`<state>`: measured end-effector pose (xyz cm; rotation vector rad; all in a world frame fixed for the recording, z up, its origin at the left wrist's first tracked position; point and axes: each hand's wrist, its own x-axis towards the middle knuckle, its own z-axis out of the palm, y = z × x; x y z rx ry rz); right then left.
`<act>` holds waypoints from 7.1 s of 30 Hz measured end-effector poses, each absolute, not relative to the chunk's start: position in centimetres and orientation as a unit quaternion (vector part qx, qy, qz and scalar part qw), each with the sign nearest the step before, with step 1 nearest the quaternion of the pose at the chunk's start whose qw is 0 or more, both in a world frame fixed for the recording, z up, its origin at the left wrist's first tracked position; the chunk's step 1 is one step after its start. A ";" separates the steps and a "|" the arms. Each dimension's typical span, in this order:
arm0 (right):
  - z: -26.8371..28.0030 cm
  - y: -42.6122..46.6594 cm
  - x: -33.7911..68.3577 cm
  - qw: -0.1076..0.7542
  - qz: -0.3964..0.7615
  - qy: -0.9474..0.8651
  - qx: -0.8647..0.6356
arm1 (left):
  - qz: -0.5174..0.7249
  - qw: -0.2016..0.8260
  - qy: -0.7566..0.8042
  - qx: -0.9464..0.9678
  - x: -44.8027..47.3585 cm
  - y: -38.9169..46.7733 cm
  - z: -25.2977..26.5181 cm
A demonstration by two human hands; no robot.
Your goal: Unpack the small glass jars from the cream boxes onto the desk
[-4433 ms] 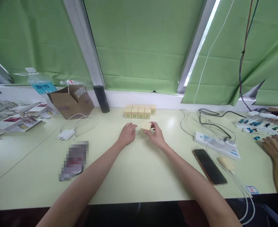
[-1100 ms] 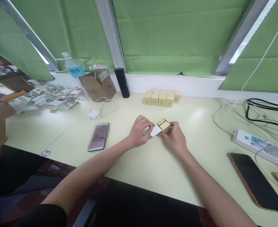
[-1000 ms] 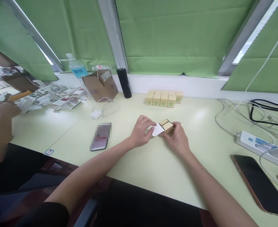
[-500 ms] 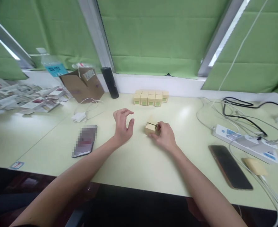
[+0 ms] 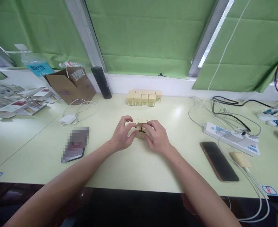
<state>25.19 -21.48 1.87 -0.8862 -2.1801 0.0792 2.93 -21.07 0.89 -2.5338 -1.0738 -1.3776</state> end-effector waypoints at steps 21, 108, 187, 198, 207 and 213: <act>2.8 -21.3 24.6 0.432 0.088 -0.801 -0.405 | -0.410 -0.018 -0.418 -0.810 5.0 -22.1 0.5; 1.3 -20.9 22.4 0.502 0.396 -0.688 -0.342 | -0.504 -0.424 -0.395 -0.640 3.9 -21.9 1.3; 2.4 -20.7 22.2 0.518 0.680 -0.447 -0.262 | -0.539 -0.488 -0.369 -0.580 5.4 -22.1 1.0; 2.6 -20.8 22.0 0.516 0.667 -0.452 -0.291 | -0.526 -0.528 -0.394 -0.539 5.2 -22.2 2.6; 2.4 -20.9 21.7 0.522 0.663 -0.443 -0.303 | -0.529 -0.516 -0.405 -0.539 5.4 -22.2 2.5; 2.3 -21.1 21.5 0.523 0.659 -0.451 -0.298 | -0.529 -0.520 -0.395 -0.541 5.2 -21.7 1.6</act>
